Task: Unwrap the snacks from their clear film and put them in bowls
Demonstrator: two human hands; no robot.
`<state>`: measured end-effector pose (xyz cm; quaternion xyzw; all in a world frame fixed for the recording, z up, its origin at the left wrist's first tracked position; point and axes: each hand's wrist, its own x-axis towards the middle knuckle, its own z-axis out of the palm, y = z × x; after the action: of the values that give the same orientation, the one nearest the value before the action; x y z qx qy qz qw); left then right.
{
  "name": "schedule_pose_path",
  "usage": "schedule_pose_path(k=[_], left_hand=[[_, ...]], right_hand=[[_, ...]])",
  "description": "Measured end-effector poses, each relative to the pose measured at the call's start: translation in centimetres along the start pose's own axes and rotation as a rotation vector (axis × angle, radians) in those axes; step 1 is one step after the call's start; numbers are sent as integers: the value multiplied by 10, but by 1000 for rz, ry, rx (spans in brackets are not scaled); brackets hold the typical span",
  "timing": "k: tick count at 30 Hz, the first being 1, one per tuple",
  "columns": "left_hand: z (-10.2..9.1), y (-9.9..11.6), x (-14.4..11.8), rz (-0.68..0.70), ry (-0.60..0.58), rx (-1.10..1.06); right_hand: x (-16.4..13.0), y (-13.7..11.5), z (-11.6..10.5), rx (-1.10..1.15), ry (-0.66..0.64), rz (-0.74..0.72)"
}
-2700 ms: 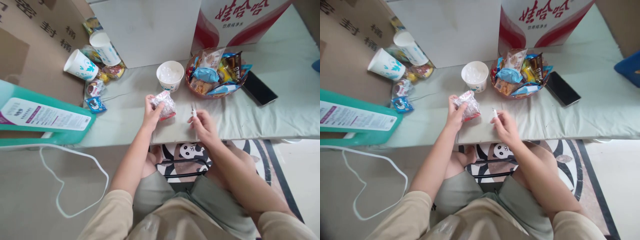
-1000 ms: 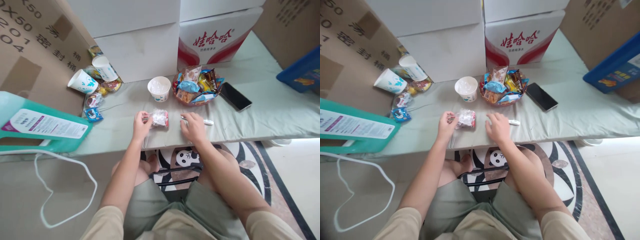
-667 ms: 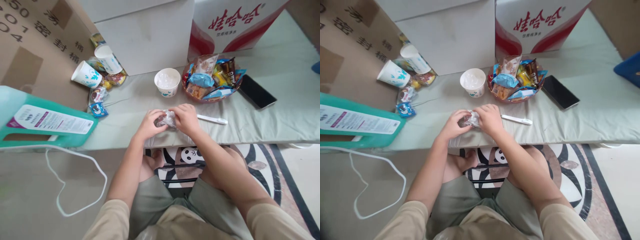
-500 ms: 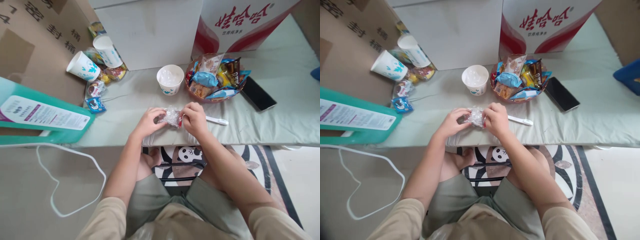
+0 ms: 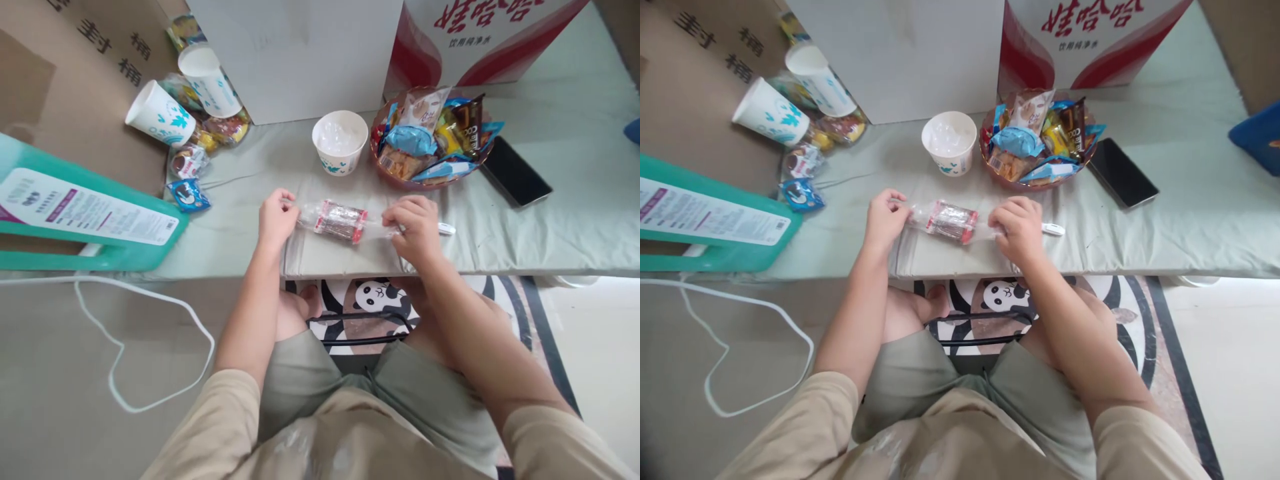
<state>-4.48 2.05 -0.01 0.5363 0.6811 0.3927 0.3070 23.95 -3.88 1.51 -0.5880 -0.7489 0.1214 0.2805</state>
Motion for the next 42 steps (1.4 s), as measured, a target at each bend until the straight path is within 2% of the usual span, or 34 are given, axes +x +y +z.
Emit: schedule_pose_path(k=[2,4,6,8,9,11,13,16,19,21,23,24,26,27,29,31,32,35,39,41,42], left_hand=[[-7,-2,3,20,77,75],[-10,1,4,144,109,18],[-10,7,3,289,16,-61],[-6,12,2,360,-150,-43],[-3,13,3,354,-213,-10],[4,14,4,280,-235,19],[10,16,7,183,-151,-56],[16,19,14,40,-38,-238],[19,18,24,-118,-6,-265],[18,16,31,-180,28,-185],[14,14,36,-149,137,-63],[11,15,35,-83,211,-6],[4,20,29,132,302,79],[1,23,23,251,262,107],[-4,28,9,401,3,177],[-5,29,-3,413,-228,283],[-5,27,-8,396,-306,326],[-5,19,-14,369,-378,362],[-17,23,-17,448,-339,286],[-28,33,-23,489,-395,188],[-34,38,-27,490,-450,134]], right_hand=[[-9,9,-8,-43,35,37],[-14,10,-13,-53,125,75],[-15,6,-14,-30,166,37],[-13,-1,-13,1,93,-64],[-11,-3,-11,10,25,-105],[-7,-3,-7,15,-100,-109],[-3,-1,-4,45,-157,-46],[1,4,-3,150,-111,40],[4,2,-6,158,40,111],[6,-4,-8,88,204,149],[9,-13,-8,17,350,139],[11,-17,-6,5,363,94],[14,-26,-1,23,245,-47],[16,-29,3,35,139,-118],[19,-32,12,15,-38,-186],[22,-32,19,-56,-93,-145],[23,-32,22,-88,-91,-112],[21,-31,25,-135,-47,-62],[9,-36,18,-142,44,-166],[1,-40,10,-142,-10,-259],[-3,-43,5,-153,-90,-299]])
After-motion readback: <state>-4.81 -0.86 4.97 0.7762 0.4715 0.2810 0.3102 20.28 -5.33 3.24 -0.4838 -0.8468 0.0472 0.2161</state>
